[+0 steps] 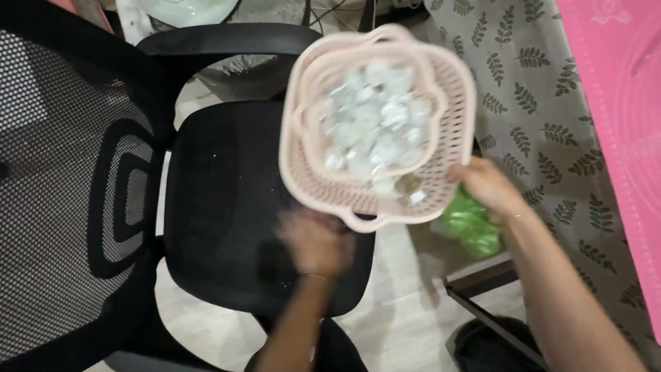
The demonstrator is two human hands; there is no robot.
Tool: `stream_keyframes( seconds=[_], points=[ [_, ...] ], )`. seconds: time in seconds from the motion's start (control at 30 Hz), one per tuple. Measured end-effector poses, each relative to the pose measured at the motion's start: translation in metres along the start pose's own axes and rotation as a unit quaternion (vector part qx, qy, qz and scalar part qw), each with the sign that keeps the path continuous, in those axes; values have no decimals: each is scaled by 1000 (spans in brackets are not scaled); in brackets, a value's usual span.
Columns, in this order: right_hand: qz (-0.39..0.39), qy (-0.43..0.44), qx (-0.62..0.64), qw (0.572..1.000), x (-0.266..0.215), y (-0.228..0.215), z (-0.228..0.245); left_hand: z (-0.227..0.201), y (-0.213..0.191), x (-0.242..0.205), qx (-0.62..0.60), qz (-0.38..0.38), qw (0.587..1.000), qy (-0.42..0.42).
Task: Organizes candle making supplies into a basket and cleans the workspace by wiping surfaces and adjusting a fan.
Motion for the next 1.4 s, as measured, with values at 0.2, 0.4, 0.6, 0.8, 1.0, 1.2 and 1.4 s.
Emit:
stream_keyframes(
  seconds=[0.2, 0.4, 0.6, 0.8, 1.0, 1.2, 1.4],
  points=[
    [-62, -12, 135, 989, 11, -59, -16, -179, 170, -86, -250, -140, 795, 535],
    [-87, -39, 186, 978, 1, -61, -27, 108, 181, -8, -180, -332, 863, -336],
    [-69, -10, 185, 980, 9, -51, -45, -113, 253, -107, -77, -264, 961, -1],
    [-61, 8, 205, 977, 10, -53, -48, -139, 164, -83, -175, -212, 872, 404],
    [-78, -17, 217, 973, 11, -76, -50, 128, -59, 32, -162, -517, 827, -149],
    [-102, -3, 220, 970, -10, -46, -48, 76, 74, 104, -71, -325, 940, 83],
    [-97, 21, 238, 966, 21, -44, -99, 61, 6, 79, 59, -197, 977, 50]
  ],
)
Point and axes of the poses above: each hand's wrist, its own x-axis towards the middle knuckle, its own y-axis out of the palm, z = x × y, the point moved 7 cm from there along x, towards the middle knuckle, and after that the axes turned 11 degrees about x, right-handed, at the moved point
